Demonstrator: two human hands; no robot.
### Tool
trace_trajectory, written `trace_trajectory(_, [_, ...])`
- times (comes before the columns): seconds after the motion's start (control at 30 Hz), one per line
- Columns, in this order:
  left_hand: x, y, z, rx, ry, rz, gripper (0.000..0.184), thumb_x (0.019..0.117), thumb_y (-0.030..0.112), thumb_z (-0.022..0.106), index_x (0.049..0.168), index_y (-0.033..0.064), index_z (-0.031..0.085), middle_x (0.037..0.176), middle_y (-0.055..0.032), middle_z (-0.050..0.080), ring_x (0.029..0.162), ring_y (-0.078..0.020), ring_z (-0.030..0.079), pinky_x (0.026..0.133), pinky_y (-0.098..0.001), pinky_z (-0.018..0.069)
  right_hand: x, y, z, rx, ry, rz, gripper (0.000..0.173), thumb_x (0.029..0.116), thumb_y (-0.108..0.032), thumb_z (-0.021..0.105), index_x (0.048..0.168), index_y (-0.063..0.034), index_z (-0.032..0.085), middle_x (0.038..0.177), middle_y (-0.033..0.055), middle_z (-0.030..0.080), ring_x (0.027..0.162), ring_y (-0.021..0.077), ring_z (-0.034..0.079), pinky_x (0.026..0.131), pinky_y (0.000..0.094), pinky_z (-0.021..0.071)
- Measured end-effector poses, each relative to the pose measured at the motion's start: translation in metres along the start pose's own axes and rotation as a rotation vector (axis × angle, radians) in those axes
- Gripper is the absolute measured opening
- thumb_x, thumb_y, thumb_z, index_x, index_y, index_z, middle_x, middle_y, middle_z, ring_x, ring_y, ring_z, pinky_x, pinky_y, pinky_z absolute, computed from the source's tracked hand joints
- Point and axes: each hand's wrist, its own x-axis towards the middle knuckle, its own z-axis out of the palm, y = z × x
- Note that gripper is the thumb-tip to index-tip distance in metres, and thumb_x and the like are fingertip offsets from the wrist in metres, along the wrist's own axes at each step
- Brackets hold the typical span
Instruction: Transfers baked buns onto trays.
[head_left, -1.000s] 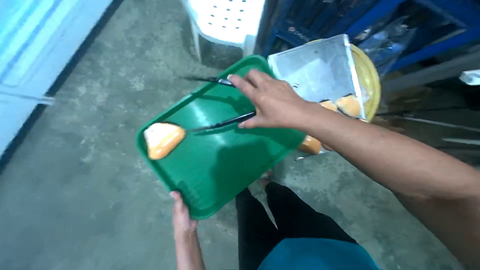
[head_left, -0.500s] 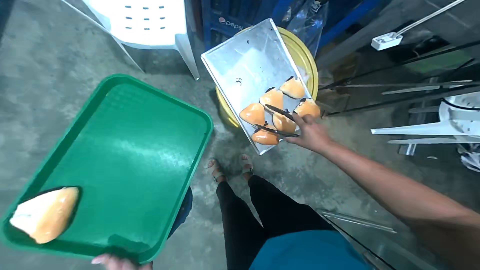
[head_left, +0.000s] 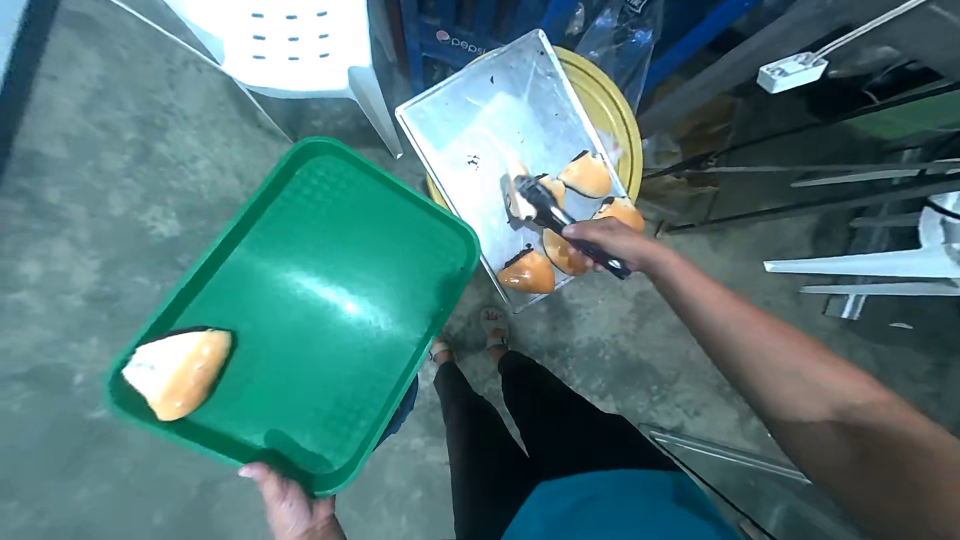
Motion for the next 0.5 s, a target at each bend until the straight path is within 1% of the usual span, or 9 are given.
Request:
trace_trajectory(0.07, [-0.001,0.000,0.002,0.022,-0.011,-0.014,0.070,0.0792,0.073,0.066,0.127,0.0219,0.058,0.110,0.0055,0.075,0.104,-0.0080,0.072,0.087,-0.0313,0.0623,0.001,0.007,-0.027,0.275,-0.178,0.051,0.050,0.1082,-0.050,0.032,0.129,-0.0132,0.058,0.090,0.0005,0.072,0.054,0.0059,0.059,0.047,0.0204,0.0501])
trace_trajectory(0.13, [-0.003,0.002,0.011,0.044,-0.015,-0.044,0.071,0.0794,0.073,0.066,0.127,0.0211,0.058,0.107,0.0053,0.076,0.101,-0.0077,0.073,0.085,-0.0308,0.0628,-0.012,0.003,-0.046,0.289,-0.202,-0.017,0.052,0.1037,-0.052,0.037,0.134,-0.0149,0.057,0.094,-0.0002,0.071,0.056,0.0051,0.058,0.047,0.0191,0.0481])
trace_trajectory(0.2, [-0.005,0.005,0.023,0.069,0.001,-0.089,0.066,0.0864,0.070,0.060,0.125,0.0170,0.058,0.102,0.0044,0.076,0.095,-0.0076,0.074,0.081,-0.0308,0.0642,-0.037,-0.023,-0.052,0.101,-0.082,-0.135,0.047,0.1004,-0.044,0.046,0.132,-0.0129,0.058,0.092,-0.0007,0.070,0.056,0.0036,0.058,0.048,0.0186,0.0495])
trace_trajectory(0.27, [-0.004,0.005,0.031,0.075,0.004,-0.140,0.061,0.0932,0.065,0.057,0.122,0.0111,0.059,0.096,0.0005,0.077,0.088,-0.0104,0.075,0.076,-0.0327,0.0650,-0.062,-0.068,-0.042,-0.241,0.040,-0.340,0.047,0.0935,-0.026,0.058,0.136,-0.0071,0.058,0.092,0.0014,0.069,0.066,0.0050,0.061,0.060,0.0229,0.0540])
trace_trajectory(0.3, [-0.004,0.004,0.036,0.080,0.002,-0.173,0.058,0.0980,0.060,0.052,0.120,0.0078,0.061,0.094,-0.0017,0.077,0.085,-0.0120,0.076,0.074,-0.0339,0.0652,-0.071,-0.093,-0.032,-0.408,0.062,-0.448,0.058,0.0887,-0.020,0.070,0.143,-0.0059,0.056,0.109,0.0073,0.071,0.083,0.0115,0.065,0.076,0.0329,0.0565])
trace_trajectory(0.33, [-0.003,0.004,0.042,0.092,-0.005,-0.202,0.054,0.1033,0.055,0.044,0.118,0.0056,0.062,0.091,-0.0028,0.077,0.083,-0.0124,0.076,0.073,-0.0341,0.0652,-0.076,-0.114,-0.019,-0.551,0.081,-0.568,0.070,0.0831,-0.019,0.080,0.146,-0.0043,0.054,0.120,0.0138,0.067,0.094,0.0207,0.064,0.082,0.0437,0.0543])
trace_trajectory(0.37, [-0.003,0.004,0.050,0.111,-0.013,-0.228,0.052,0.1077,0.048,0.035,0.115,0.0048,0.062,0.089,-0.0027,0.077,0.081,-0.0117,0.076,0.072,-0.0333,0.0652,-0.076,-0.133,-0.003,-0.693,0.117,-0.716,0.077,0.0781,-0.022,0.086,0.145,-0.0023,0.055,0.120,0.0189,0.064,0.091,0.0282,0.061,0.077,0.0505,0.0513])
trace_trajectory(0.43, [-0.004,0.003,0.062,0.089,-0.058,-0.272,0.051,0.1098,0.041,0.030,0.111,0.0032,0.065,0.087,-0.0047,0.077,0.079,-0.0131,0.076,0.071,-0.0343,0.0653,-0.071,-0.167,0.030,-0.949,0.183,-0.977,0.078,0.0773,-0.029,0.088,0.143,-0.0028,0.057,0.120,0.0270,0.063,0.094,0.0451,0.066,0.073,0.0638,0.0525])
trace_trajectory(0.5, [-0.006,0.002,0.068,0.059,-0.109,-0.291,0.053,0.1103,0.039,0.028,0.110,0.0022,0.066,0.088,-0.0065,0.078,0.080,-0.0143,0.076,0.073,-0.0350,0.0653,-0.052,-0.191,0.054,-1.152,0.234,-1.203,0.072,0.0808,-0.027,0.083,0.143,-0.0040,0.056,0.117,0.0295,0.064,0.099,0.0508,0.065,0.074,0.0628,0.0532])
